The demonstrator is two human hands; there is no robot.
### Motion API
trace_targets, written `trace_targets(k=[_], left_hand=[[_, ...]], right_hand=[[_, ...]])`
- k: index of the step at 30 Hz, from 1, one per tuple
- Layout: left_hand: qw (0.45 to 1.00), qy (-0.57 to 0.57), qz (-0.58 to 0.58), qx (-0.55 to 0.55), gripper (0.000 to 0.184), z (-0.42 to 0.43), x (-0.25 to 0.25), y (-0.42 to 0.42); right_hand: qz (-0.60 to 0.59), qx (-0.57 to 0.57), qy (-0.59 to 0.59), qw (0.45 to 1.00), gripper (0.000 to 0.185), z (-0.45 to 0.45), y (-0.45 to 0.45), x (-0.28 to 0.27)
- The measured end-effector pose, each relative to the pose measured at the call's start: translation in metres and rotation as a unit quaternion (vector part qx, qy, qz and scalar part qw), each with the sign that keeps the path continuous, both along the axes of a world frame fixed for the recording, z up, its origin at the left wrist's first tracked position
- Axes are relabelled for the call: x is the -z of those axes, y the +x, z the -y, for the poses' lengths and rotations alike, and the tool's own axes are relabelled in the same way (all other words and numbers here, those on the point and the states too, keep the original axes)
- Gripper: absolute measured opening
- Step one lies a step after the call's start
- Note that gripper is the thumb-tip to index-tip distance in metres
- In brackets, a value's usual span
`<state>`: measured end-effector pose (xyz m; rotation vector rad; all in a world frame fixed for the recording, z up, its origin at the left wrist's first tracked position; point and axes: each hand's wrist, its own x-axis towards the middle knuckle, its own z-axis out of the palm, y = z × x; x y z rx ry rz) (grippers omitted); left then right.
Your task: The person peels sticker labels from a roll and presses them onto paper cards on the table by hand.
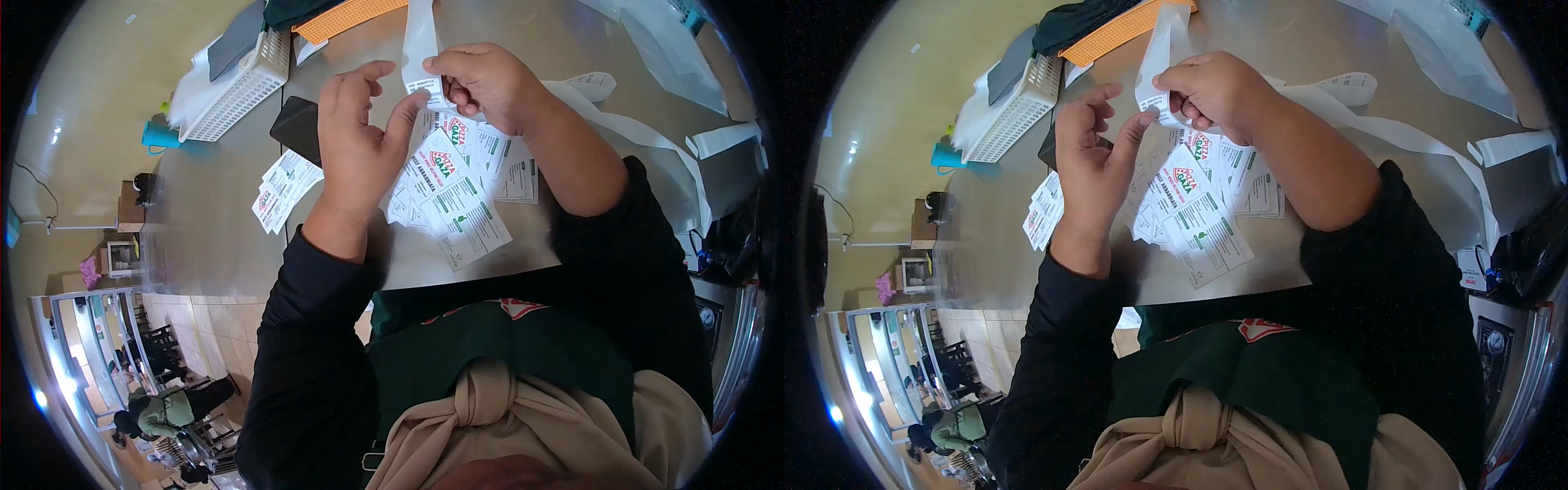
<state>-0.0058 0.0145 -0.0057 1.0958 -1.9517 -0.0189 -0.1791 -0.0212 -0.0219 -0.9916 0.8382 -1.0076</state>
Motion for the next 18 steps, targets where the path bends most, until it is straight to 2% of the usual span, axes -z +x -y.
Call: trace_targets(k=[1, 4, 7, 13, 18], left_hand=[[0.999, -0.035, 0.029, 0.003, 0.029, 0.0003, -0.0003, -0.0003], [0.998, -0.034, 0.041, 0.017, 0.028, 0.0025, 0.0039, -0.0001], [0.999, -0.021, 0.026, 0.006, 0.024, -0.0006, 0.0022, -0.0025], [0.993, -0.102, 0.052, -0.017, 0.024, -0.0038, 0.0002, -0.0017], [0.994, -0.104, 0.043, -0.015, 0.024, 0.0002, 0.0007, -0.0037]], right_hand=[[0.006, 0.003, 0.001, 1.0, 0.023, 0.0, 0.0, -0.0004], [0.012, -0.001, 0.013, 1.0, 0.022, -0.0021, 0.0005, -0.0024], [0.005, -0.021, 0.006, 1.0, 0.021, -0.004, -0.0003, -0.0052], [0.0, 0.006, 0.0, 1.0, 0.023, -0.0036, 0.0018, -0.004], [0.012, -0.005, -0.018, 1.0, 0.023, -0.0049, -0.0004, -0.0065]])
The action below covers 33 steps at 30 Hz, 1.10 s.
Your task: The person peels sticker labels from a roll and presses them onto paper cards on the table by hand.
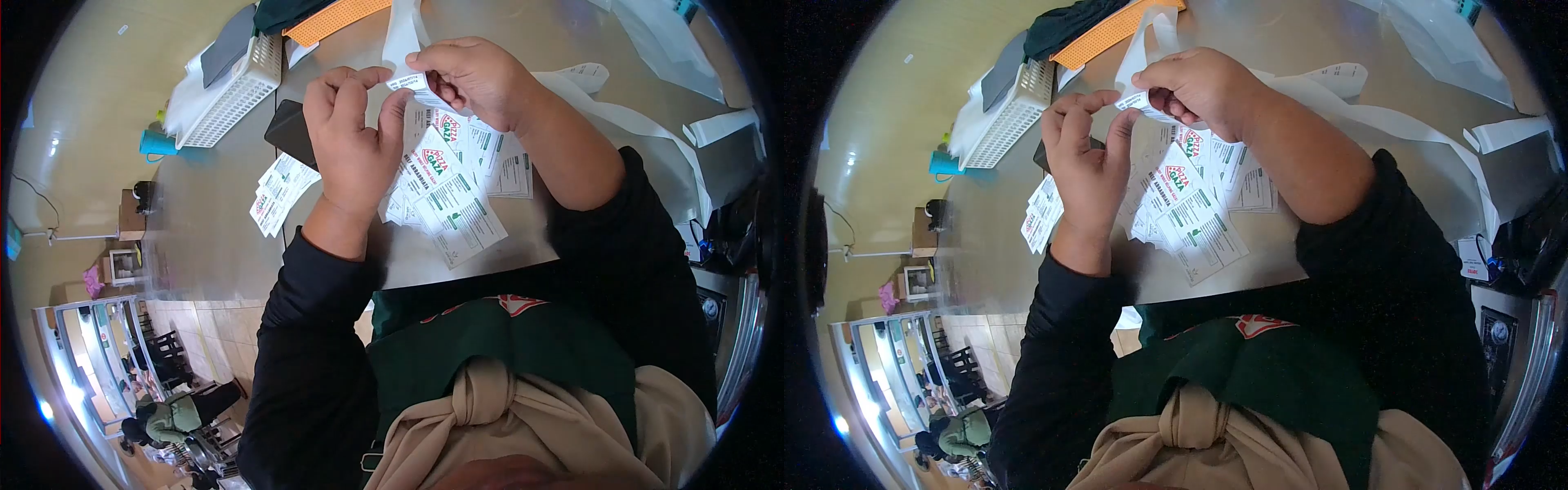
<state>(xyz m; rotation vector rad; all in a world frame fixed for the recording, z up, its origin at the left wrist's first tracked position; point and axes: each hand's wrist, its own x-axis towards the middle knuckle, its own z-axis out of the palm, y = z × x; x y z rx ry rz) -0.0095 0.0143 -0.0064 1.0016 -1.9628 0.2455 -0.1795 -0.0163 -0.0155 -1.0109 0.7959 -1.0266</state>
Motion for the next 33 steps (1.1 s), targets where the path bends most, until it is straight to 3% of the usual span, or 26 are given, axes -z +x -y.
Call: trace_targets(k=[25, 28, 33], left_hand=[[0.996, -0.061, 0.059, -0.026, 0.023, -0.002, -0.001, 0.003], [1.0, -0.02, 0.001, -0.017, 0.022, -0.004, -0.003, -0.003], [1.0, -0.01, 0.014, -0.015, 0.021, -0.004, -0.001, -0.002]], right_hand=[[0.019, 0.025, 0.02, 0.999, 0.021, 0.0, 0.003, 0.006], [0.02, 0.015, 0.017, 1.0, 0.02, 0.002, 0.001, 0.007], [0.016, 0.002, 0.018, 1.0, 0.021, -0.001, 0.002, 0.005]])
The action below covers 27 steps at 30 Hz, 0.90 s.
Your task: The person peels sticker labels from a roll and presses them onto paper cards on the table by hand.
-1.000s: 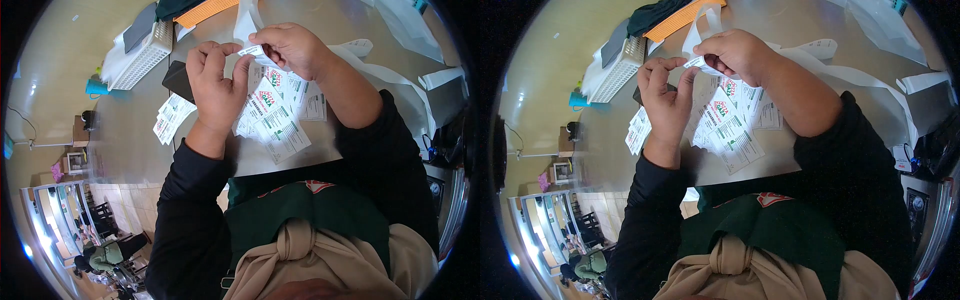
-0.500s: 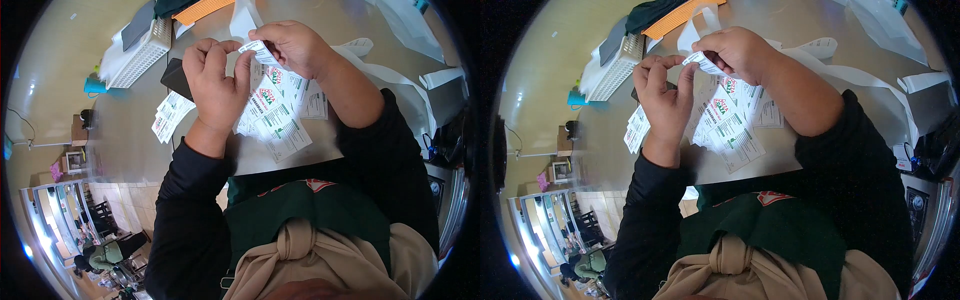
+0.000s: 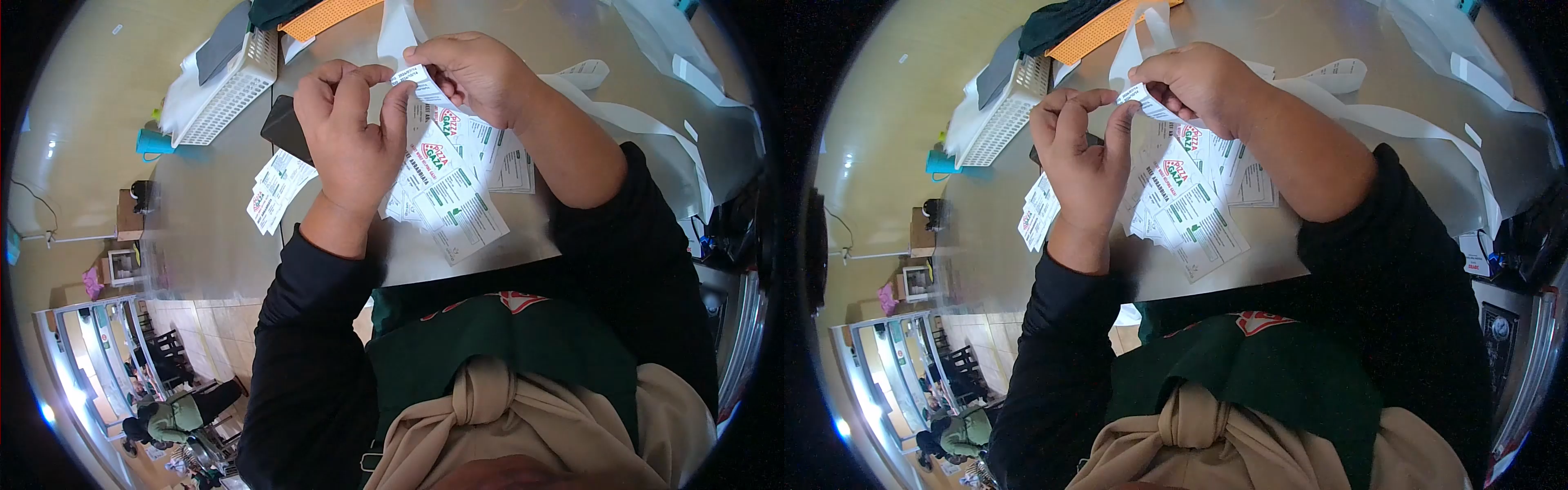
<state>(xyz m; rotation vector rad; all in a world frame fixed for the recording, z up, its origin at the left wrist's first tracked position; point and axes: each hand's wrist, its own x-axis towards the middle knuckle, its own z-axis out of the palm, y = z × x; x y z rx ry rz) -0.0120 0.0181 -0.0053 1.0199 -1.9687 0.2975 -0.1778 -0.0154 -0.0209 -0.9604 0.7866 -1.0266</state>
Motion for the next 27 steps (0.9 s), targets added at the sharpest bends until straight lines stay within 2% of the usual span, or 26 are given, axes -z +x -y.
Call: trace_targets(k=[4, 7, 8, 10, 13, 17, 20, 23, 27], left_hand=[[1.0, 0.009, -0.005, -0.003, 0.018, -0.002, 0.0, -0.001], [0.997, 0.052, -0.036, 0.043, 0.011, 0.0, -0.003, 0.002], [0.979, 0.166, -0.073, 0.097, 0.009, 0.001, -0.007, 0.007], [0.889, 0.388, -0.141, 0.197, 0.007, 0.002, -0.018, 0.023], [0.841, 0.468, 0.027, 0.271, 0.01, -0.002, -0.031, 0.037], [0.832, 0.442, 0.152, 0.301, 0.012, -0.004, -0.027, 0.034], [0.829, 0.424, 0.197, 0.305, 0.013, -0.006, -0.02, 0.032], [0.818, 0.435, 0.248, 0.283, 0.013, -0.009, -0.02, 0.029], [0.834, 0.396, 0.279, 0.262, 0.013, -0.016, -0.02, 0.023]], right_hand=[[0.024, 0.012, -0.008, 1.0, 0.021, 0.0, 0.002, -0.001], [0.036, 0.042, 0.005, 0.998, 0.023, 0.0, 0.001, -0.005], [0.038, 0.055, 0.013, 0.998, 0.024, 0.0, 0.0, -0.006], [0.019, 0.089, 0.012, 0.996, 0.025, 0.002, 0.002, -0.005], [0.0, 0.098, 0.01, 0.995, 0.025, 0.002, 0.004, -0.002], [-0.019, 0.098, -0.002, 0.995, 0.025, -0.001, 0.006, -0.004], [-0.03, 0.083, -0.009, 0.996, 0.025, -0.001, 0.004, -0.004], [-0.067, 0.077, -0.005, 0.995, 0.021, 0.019, 0.008, 0.02], [-0.086, 0.09, -0.001, 0.992, 0.022, 0.014, 0.009, 0.014]])
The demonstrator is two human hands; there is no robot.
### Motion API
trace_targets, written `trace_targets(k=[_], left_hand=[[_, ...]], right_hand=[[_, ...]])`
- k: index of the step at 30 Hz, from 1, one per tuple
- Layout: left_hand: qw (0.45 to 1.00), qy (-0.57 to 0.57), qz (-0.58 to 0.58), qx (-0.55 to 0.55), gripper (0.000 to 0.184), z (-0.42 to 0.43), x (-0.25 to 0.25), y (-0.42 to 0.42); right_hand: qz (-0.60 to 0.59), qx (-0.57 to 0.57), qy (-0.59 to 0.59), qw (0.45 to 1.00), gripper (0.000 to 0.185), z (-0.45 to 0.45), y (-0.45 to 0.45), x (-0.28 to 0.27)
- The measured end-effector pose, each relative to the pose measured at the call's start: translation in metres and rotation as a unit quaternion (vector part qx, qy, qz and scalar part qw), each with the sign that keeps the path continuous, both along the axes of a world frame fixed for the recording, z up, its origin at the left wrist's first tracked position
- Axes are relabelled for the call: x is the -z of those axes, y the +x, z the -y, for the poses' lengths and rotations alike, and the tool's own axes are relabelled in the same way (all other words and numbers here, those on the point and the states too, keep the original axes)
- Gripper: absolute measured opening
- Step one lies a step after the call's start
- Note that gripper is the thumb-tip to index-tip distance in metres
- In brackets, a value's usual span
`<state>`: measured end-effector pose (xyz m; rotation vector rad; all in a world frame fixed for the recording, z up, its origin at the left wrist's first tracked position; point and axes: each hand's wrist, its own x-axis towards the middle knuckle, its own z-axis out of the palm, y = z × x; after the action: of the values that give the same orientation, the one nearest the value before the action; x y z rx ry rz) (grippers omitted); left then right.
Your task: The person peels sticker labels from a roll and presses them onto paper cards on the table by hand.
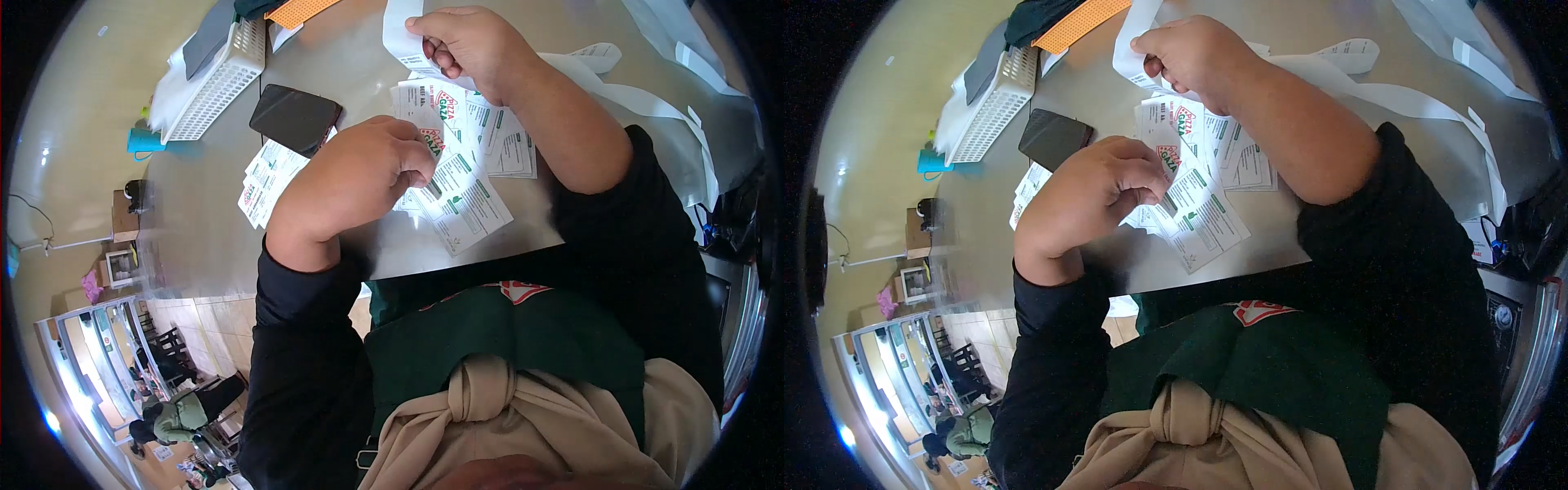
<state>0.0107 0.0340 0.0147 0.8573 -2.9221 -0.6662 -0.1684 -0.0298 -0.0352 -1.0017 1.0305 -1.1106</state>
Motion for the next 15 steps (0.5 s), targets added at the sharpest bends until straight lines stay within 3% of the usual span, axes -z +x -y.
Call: trace_targets(k=[15], left_hand=[[0.999, -0.043, 0.01, -0.005, 0.015, -0.006, 0.001, -0.006]], right_hand=[[0.007, -0.017, -0.014, 1.0, 0.024, 0.006, -0.002, 0.007]])
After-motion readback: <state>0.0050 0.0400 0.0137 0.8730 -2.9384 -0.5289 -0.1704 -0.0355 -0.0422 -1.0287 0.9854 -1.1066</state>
